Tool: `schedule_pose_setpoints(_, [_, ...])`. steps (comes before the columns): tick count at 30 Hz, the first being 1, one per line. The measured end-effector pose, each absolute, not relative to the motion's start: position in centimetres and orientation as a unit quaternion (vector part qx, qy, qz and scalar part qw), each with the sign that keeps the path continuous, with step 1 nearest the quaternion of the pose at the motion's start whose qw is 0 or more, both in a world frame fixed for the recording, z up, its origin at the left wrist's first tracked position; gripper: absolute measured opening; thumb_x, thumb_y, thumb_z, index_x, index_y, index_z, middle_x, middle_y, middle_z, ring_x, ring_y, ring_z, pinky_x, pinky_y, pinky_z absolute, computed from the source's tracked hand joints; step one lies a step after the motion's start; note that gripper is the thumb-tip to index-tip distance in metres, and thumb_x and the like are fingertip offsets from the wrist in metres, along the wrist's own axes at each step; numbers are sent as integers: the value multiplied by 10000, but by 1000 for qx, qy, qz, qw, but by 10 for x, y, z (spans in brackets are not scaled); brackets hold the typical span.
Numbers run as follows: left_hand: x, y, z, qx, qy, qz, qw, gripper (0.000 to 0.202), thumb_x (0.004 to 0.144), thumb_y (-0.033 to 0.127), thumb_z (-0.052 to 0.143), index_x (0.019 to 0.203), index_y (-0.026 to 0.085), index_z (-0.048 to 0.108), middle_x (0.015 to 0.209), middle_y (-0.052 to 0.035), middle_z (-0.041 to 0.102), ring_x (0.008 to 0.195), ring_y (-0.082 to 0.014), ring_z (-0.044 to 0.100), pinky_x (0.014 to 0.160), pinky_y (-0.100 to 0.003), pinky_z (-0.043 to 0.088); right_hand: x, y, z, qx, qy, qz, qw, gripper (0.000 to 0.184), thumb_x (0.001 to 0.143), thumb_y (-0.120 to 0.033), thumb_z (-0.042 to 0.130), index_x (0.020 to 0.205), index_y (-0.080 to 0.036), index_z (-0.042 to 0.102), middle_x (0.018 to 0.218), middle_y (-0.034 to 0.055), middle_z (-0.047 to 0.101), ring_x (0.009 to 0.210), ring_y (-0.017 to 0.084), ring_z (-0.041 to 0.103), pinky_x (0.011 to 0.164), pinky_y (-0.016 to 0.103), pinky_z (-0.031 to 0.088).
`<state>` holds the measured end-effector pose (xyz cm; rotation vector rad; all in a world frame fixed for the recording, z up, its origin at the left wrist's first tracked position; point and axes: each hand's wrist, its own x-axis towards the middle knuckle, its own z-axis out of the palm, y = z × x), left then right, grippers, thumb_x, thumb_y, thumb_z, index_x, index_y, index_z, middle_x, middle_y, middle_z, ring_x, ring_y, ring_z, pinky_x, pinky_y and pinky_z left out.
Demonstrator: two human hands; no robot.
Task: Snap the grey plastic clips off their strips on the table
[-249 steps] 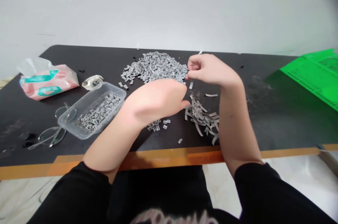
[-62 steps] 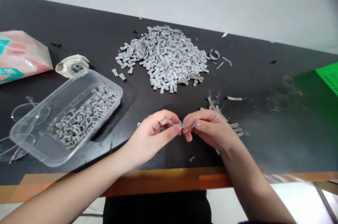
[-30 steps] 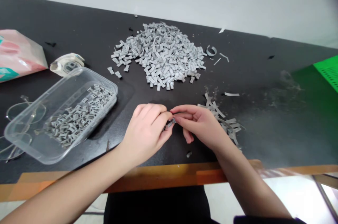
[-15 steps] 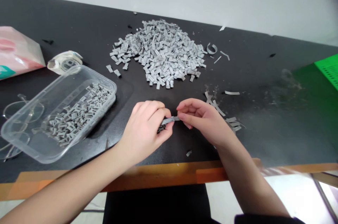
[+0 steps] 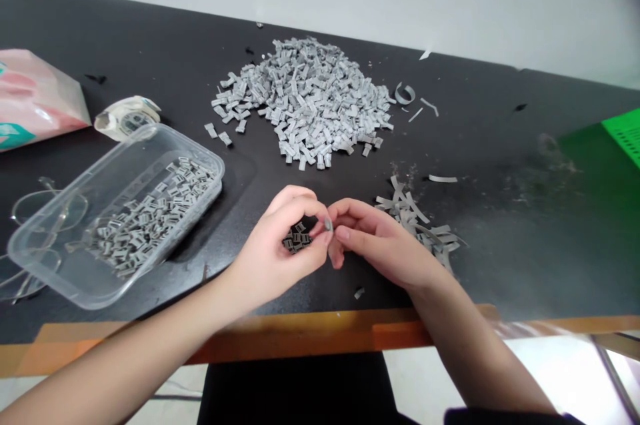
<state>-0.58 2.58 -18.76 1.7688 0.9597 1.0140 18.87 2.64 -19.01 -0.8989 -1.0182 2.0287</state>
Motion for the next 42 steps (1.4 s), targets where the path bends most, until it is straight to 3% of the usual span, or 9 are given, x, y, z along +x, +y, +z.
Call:
schedule_pose_setpoints(4, [-6, 27, -184, 664, 372, 416, 497, 106, 897, 95, 587, 918, 199, 582, 973, -13, 542, 937, -144, 563, 860, -284, 460, 191, 26, -192, -322, -345, 808, 354, 147, 850, -209, 835, 916, -193, 705, 768, -32, 739, 580, 56, 641, 597, 167, 506])
schedule_pose_setpoints(8, [-7, 26, -184, 655, 373, 415, 510, 97, 895, 103, 583, 908, 199, 575, 959, -14, 534, 915, -144, 547, 844, -286, 451, 194, 26, -190, -316, -339, 798, 385, 203, 783, -251, 896, 951, -213, 787, 809, -2, 790, 630, 83, 684, 655, 198, 553])
schedule_pose_setpoints(13, [-7, 25, -184, 659, 369, 408, 513, 104, 898, 98, 593, 910, 201, 583, 962, -13, 540, 923, -144, 557, 859, -289, 455, 192, 26, -191, -334, -368, 765, 409, 74, 830, -277, 855, 873, -223, 830, 777, 8, 762, 642, 99, 661, 647, 222, 546])
schedule_pose_setpoints(16, [-5, 24, -185, 665, 362, 409, 508, 115, 906, 96, 608, 940, 205, 600, 982, -12, 554, 941, -139, 568, 873, -278, 467, 190, 26, -192, -340, -379, 749, 424, 90, 788, -256, 886, 838, -213, 825, 786, 2, 729, 645, 86, 623, 629, 206, 524])
schedule_pose_setpoints(23, [-6, 22, -185, 679, 368, 406, 489, 131, 912, 96, 627, 967, 211, 655, 1008, -16, 569, 956, -130, 602, 894, -260, 502, 188, 27, -190, -339, -329, 786, 399, 192, 788, -203, 879, 892, -192, 718, 802, -5, 735, 662, 98, 686, 589, 186, 528])
schedule_pose_setpoints(28, [-5, 22, -186, 690, 396, 403, 453, 154, 917, 116, 642, 1018, 223, 688, 1043, -44, 587, 1011, -166, 611, 931, -307, 518, 192, 25, -190, -358, -343, 768, 405, 216, 772, -141, 874, 938, -206, 752, 844, -11, 725, 674, 74, 642, 622, 175, 532])
schedule_pose_setpoints(34, [-4, 23, -187, 676, 416, 420, 440, 87, 926, 119, 614, 921, 206, 618, 968, -37, 590, 938, -172, 595, 898, -330, 507, 192, 25, -194, -397, -381, 737, 394, 141, 815, -227, 847, 948, -209, 803, 722, -16, 701, 621, 83, 587, 600, 203, 491])
schedule_pose_setpoints(42, [-6, 22, -183, 651, 403, 419, 488, 97, 971, 151, 550, 936, 199, 627, 988, -46, 576, 945, -174, 600, 885, -337, 499, 190, 27, -194, -421, -353, 748, 373, 150, 823, -269, 820, 899, -164, 744, 673, 4, 704, 539, 96, 572, 513, 223, 427])
